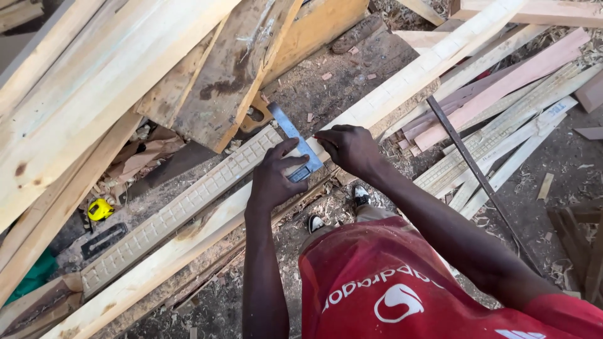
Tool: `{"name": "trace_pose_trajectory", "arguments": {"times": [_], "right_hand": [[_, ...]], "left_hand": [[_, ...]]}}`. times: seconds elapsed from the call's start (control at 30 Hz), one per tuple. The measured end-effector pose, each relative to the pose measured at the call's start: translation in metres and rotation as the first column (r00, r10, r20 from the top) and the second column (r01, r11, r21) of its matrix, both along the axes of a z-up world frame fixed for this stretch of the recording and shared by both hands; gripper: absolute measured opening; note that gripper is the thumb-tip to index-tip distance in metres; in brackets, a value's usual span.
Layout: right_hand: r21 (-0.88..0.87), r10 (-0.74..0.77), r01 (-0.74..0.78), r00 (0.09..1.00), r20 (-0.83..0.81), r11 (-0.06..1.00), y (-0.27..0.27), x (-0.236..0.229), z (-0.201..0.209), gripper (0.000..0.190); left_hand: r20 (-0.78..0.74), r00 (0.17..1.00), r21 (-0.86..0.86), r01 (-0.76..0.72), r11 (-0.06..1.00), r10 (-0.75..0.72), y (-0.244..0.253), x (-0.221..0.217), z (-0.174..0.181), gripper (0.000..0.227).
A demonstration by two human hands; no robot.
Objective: Measuring and marking wood planks using a tape measure and a square in a workshop environment.
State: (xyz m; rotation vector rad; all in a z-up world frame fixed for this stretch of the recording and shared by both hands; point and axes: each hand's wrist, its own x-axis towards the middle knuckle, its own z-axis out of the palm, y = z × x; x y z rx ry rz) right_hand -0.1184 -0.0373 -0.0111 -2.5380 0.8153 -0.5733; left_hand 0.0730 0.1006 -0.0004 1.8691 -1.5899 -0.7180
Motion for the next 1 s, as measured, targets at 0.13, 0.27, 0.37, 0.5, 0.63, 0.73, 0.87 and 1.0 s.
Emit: {"name": "trace_pose_trajectory", "arguments": {"times": [0.13, 0.27, 0.37, 0.5, 0.63, 0.73, 0.87, 1.0], "right_hand": [[0.013, 0.037, -0.037, 0.999, 0.004, 0.999, 0.003, 0.002, -0.006, 0.021], [0.037, 0.047, -0.048, 0.999, 0.019, 0.998, 0.008, 0.005, 0.0, 0.021], [0.021, 0.037, -0.037, 0.999, 0.026, 0.999, 0.011, 0.005, -0.001, 0.02], [0.038, 0.043, -0.044, 0.999, 0.018, 0.998, 0.014, 0.007, -0.004, 0.02], [-0.058, 0.079, -0.08, 0.997, -0.005, 0.995, 0.012, 0.011, -0.007, 0.021], [-0.074, 0.098, -0.098, 0.995, -0.01, 0.992, 0.013, 0.011, -0.005, 0.022], [-0.135, 0.113, -0.119, 0.992, -0.048, 0.984, 0.014, 0.006, -0.009, 0.023], [-0.074, 0.193, -0.232, 0.916, -0.352, 0.97, 0.042, -0.035, 0.016, 0.018]], "left_hand": [[-0.048, 0.999, -0.05, 0.003, 0.999, -0.005, 0.001, 0.001, 0.0, 0.049], [-0.12, 0.993, -0.105, 0.012, 0.994, -0.025, 0.002, 0.003, -0.002, 0.047], [-0.13, 0.991, -0.107, 0.007, 0.994, -0.021, 0.002, 0.002, 0.0, 0.048], [-0.119, 0.992, -0.105, 0.015, 0.994, -0.028, 0.002, 0.002, -0.005, 0.049], [-0.102, 0.994, -0.107, 0.018, 0.994, -0.029, 0.001, 0.003, -0.003, 0.048], [-0.092, 0.995, -0.102, 0.02, 0.995, -0.029, 0.001, 0.003, -0.003, 0.047], [-0.061, 0.998, -0.08, 0.015, 0.997, -0.02, -0.002, 0.002, -0.002, 0.048], [-0.043, 0.999, -0.022, 0.015, 1.0, -0.016, -0.001, 0.002, 0.008, 0.051]]}}
